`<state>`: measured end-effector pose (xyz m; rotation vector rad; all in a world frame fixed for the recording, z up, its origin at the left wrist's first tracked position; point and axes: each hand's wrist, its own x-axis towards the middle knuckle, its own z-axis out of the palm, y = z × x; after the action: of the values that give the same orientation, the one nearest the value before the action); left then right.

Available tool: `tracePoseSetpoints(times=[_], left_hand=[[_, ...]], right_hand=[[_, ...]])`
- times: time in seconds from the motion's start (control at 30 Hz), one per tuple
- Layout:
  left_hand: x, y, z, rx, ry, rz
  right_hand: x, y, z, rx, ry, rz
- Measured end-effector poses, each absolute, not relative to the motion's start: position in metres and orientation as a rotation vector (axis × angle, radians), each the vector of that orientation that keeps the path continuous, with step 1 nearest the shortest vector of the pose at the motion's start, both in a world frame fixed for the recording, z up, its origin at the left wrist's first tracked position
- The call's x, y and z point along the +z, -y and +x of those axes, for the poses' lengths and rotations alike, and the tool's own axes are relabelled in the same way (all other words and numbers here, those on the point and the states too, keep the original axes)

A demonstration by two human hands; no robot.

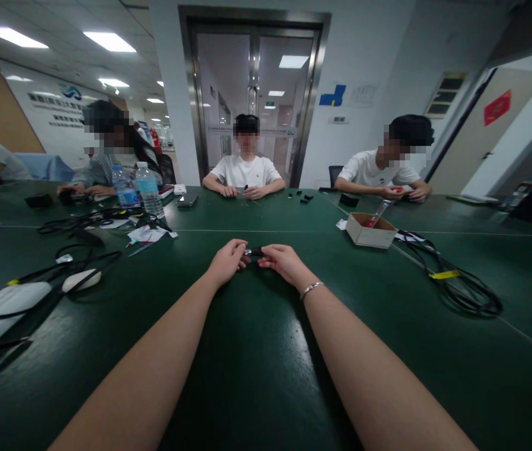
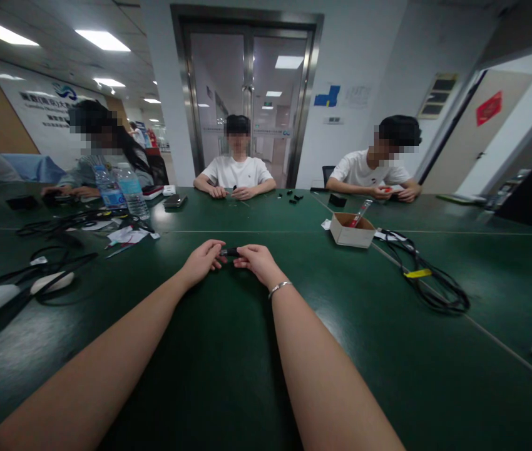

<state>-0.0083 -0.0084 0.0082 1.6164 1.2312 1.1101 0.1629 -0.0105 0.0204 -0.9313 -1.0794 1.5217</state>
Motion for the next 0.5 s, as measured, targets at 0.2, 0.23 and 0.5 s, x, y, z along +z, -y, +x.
tracePoseSetpoints(times=[0.2, 0.23, 0.5], left_hand=[[0.0045, 0.0046, -0.0107, 1.144, -1.246, 1.692], [0.0044, 0.0044, -0.011, 1.137, -1.241, 1.68], [0.0029, 0.0039, -0.0117, 1.131, -1.233, 1.713]], right_hand=[[0.022, 0.0121, 0.1625, 1.53, 1.07, -0.944], [0.0222, 0.0121, 0.1625, 1.529, 1.071, -0.942], [0.0224, 0.0117, 0.1624, 1.52, 1.08, -0.949]])
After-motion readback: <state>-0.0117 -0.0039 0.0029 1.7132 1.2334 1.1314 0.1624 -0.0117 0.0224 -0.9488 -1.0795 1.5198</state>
